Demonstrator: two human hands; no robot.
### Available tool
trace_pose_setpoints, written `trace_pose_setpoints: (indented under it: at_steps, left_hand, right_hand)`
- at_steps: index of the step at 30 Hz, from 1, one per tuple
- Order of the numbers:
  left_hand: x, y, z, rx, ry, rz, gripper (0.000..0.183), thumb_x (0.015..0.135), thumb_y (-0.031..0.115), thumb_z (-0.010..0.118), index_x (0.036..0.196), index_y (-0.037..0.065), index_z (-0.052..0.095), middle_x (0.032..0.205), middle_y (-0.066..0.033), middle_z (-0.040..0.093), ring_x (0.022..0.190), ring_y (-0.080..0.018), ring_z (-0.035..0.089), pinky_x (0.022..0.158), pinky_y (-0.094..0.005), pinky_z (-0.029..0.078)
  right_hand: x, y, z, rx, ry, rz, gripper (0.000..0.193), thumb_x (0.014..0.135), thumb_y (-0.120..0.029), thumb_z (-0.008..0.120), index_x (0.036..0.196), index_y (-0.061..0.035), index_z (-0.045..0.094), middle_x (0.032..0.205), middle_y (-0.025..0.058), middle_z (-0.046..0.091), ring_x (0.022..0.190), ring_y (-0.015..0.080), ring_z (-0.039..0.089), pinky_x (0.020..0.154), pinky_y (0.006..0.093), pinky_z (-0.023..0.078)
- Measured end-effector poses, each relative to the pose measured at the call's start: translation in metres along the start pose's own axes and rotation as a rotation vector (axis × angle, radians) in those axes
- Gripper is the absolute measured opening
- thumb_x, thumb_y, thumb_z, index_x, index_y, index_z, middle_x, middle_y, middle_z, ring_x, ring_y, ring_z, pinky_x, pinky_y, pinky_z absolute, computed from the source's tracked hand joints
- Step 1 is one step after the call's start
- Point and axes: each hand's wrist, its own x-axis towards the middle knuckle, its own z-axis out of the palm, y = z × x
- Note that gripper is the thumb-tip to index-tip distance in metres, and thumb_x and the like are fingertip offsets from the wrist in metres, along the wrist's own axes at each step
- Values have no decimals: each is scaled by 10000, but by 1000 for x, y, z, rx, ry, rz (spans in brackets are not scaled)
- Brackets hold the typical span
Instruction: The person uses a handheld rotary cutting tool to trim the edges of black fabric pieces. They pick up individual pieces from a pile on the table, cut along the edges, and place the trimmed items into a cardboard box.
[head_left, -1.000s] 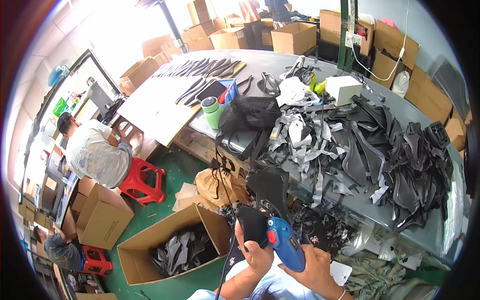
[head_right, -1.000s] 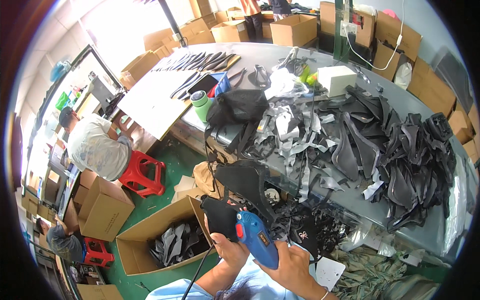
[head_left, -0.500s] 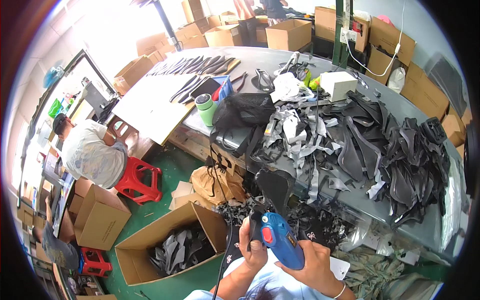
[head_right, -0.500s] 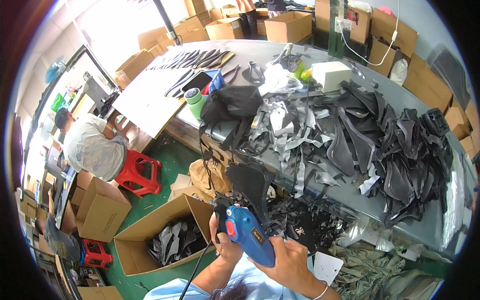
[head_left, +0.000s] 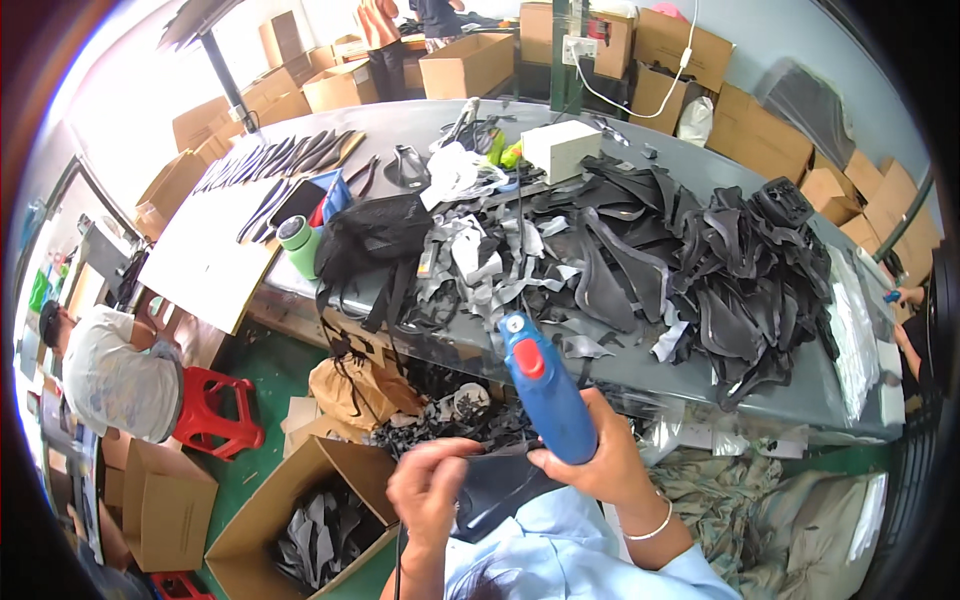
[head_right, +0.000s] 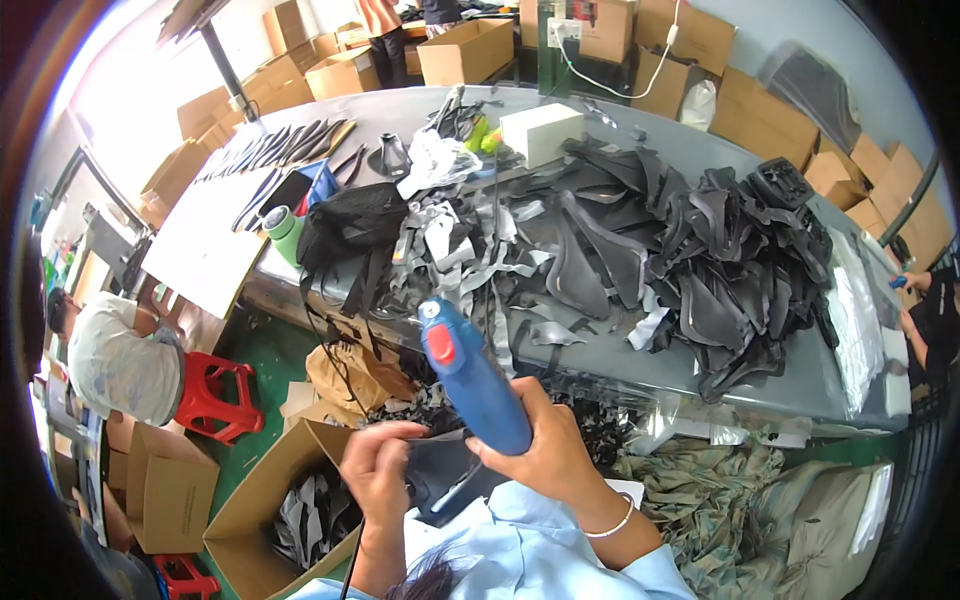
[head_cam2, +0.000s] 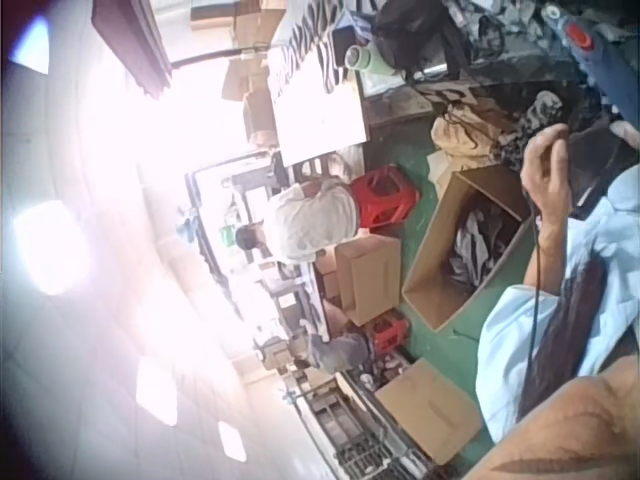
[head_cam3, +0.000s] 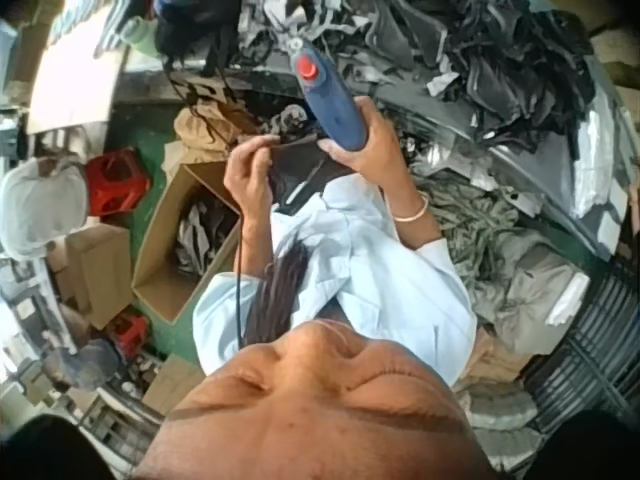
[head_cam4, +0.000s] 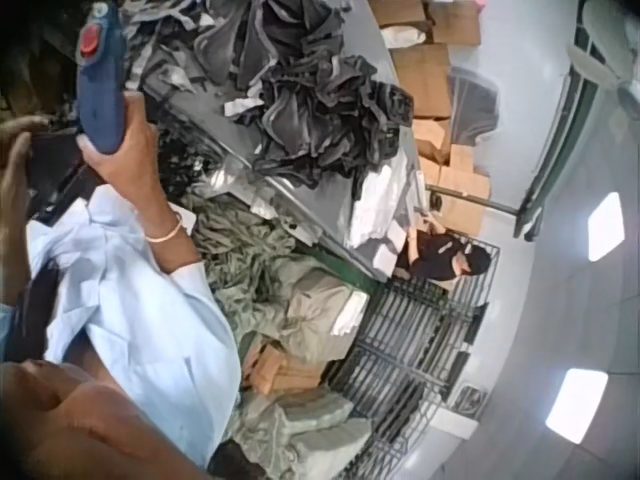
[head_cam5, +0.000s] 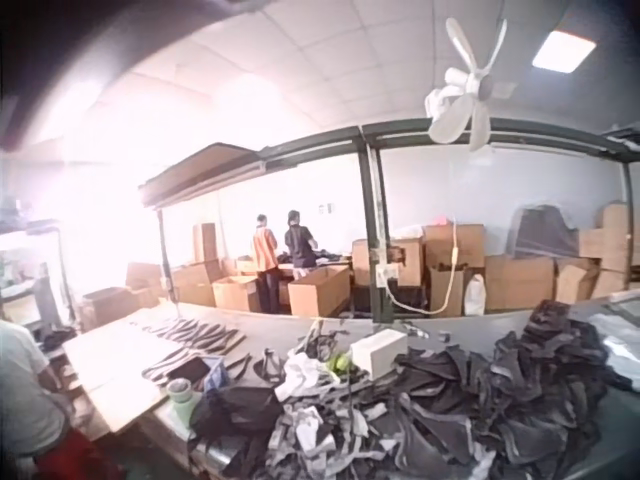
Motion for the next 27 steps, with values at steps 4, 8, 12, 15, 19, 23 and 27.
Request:
trace_pose_setpoints:
  at_steps: [4, 8, 12, 15, 19, 23, 27]
  left_hand:
    - [-8, 13, 5, -138, 37, 488, 285, 875, 141, 476, 677, -14, 611, 680, -111, 631, 621, -218, 602, 644, -340, 503]
    - [-33, -4, 31, -332, -725, -149, 261, 813, 225, 635, 873, -29, 655, 885, -111, 667, 865, -236, 625, 784, -325, 469]
    - [-18, 0, 62, -901, -165, -253, 516, 892, 480, 516, 1119, 17, 511, 1064, -137, 577, 1041, -251, 536, 950, -399, 388]
    - [0, -3, 48, -885, -177, -188, 477, 942, 464, 427, 1179, 54, 483, 1108, -132, 573, 1066, -251, 532, 935, -403, 415]
    - [21, 13, 35, -952, -37, 32, 459, 962, 454, 394, 1203, 70, 466, 1205, -152, 529, 1139, -271, 504, 920, -361, 475]
    - [31, 18, 30, -993, 89, 176, 496, 949, 486, 402, 1224, 76, 445, 1291, -130, 458, 1193, -264, 472, 930, -338, 483]
    - [31, 15, 29, -979, 165, 226, 522, 931, 518, 417, 1231, 91, 427, 1298, -119, 452, 1202, -236, 469, 938, -342, 478]
  right_hand:
    - [4, 15, -4, 163, 176, -79, 453, 674, -163, 803, 1000, -35, 515, 807, 21, 589, 727, 101, 553, 692, 252, 458]
    - [1, -1, 4, 322, 199, -69, 447, 681, -142, 797, 1013, -39, 515, 831, -1, 566, 752, 91, 536, 691, 239, 444]
    - [4, -5, 6, 197, 117, -124, 493, 658, -167, 828, 1004, -31, 505, 809, 32, 610, 721, 114, 592, 686, 268, 483]
    - [-1, 1, 7, 137, 72, -36, 544, 629, -233, 856, 982, -24, 499, 756, 79, 644, 674, 165, 644, 655, 298, 509]
    - [-18, 10, 15, -266, 30, -216, 571, 621, -348, 848, 940, -16, 511, 679, 124, 625, 614, 254, 647, 586, 334, 517]
    - [-32, 14, 25, -378, -17, -299, 566, 629, -372, 836, 922, -6, 519, 643, 112, 604, 560, 264, 615, 532, 342, 497]
    - [-36, 13, 31, -354, -50, -337, 570, 628, -366, 836, 924, 5, 522, 637, 104, 600, 544, 259, 606, 512, 342, 485]
